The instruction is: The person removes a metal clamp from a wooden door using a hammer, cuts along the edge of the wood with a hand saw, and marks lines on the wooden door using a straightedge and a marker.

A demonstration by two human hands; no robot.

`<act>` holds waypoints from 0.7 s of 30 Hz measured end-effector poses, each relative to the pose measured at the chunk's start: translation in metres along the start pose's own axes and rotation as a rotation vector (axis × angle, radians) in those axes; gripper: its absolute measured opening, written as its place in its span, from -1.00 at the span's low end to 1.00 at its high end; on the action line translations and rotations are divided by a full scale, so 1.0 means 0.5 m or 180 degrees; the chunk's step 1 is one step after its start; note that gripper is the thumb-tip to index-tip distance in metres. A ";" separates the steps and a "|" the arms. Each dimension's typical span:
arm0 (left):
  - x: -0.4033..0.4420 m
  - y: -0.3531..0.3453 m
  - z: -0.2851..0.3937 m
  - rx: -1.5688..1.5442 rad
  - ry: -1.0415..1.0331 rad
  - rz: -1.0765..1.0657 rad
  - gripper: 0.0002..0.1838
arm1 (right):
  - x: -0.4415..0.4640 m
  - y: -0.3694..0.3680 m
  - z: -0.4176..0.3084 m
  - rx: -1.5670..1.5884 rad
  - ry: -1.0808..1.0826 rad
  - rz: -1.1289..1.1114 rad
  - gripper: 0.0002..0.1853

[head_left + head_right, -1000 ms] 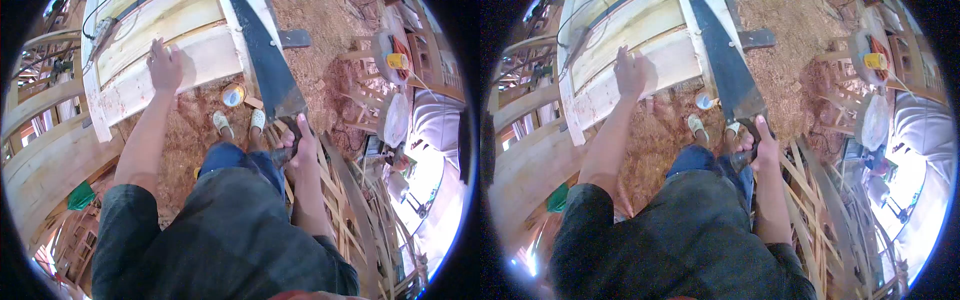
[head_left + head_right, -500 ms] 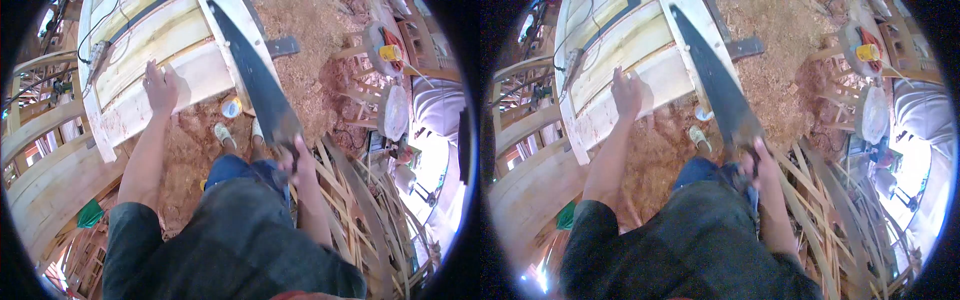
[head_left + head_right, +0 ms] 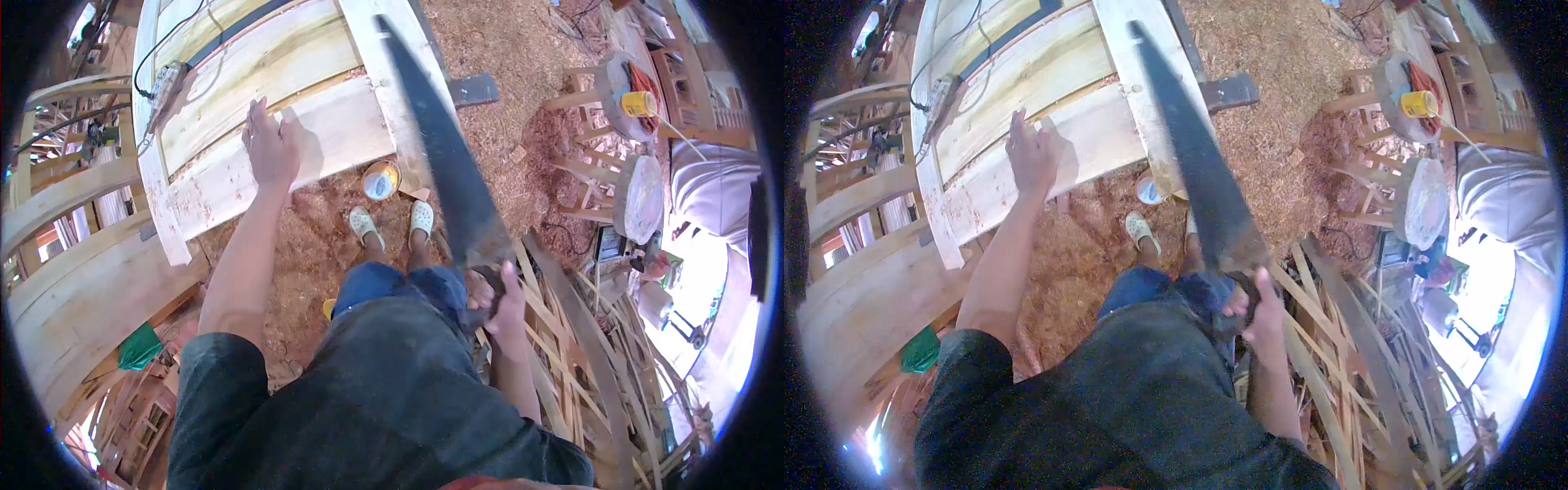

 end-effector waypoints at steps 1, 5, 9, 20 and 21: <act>-0.011 0.000 -0.008 0.0051 0.0023 -0.0040 -0.34 | -0.015 0.032 -0.009 0.0171 0.0019 0.0117 -0.50; 0.005 0.003 0.018 0.0261 0.0001 0.0068 -0.32 | -0.026 0.028 -0.110 0.0245 0.0710 0.0366 -0.51; -0.023 -0.095 0.091 0.0698 -0.0405 0.0343 -0.25 | -0.021 0.011 -0.173 0.0308 0.1415 0.0420 -0.55; -0.232 0.167 0.637 -0.1719 -0.2085 0.0290 -0.33 | -0.125 0.062 -0.277 0.0114 0.2001 0.0451 -0.64; -0.236 0.113 0.583 -0.1622 -0.1870 -0.0434 -0.40 | -0.127 0.054 -0.289 -0.0042 0.1971 0.0474 -0.69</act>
Point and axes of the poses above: each hand's wrist, its own x-axis towards the middle knuckle, its own y-axis out of the back of the hand, z = x × y, the point moved 9 cm from there along x, towards the middle knuckle, and after that the axes turned 11 degrees about x, right-handed, at the moved point
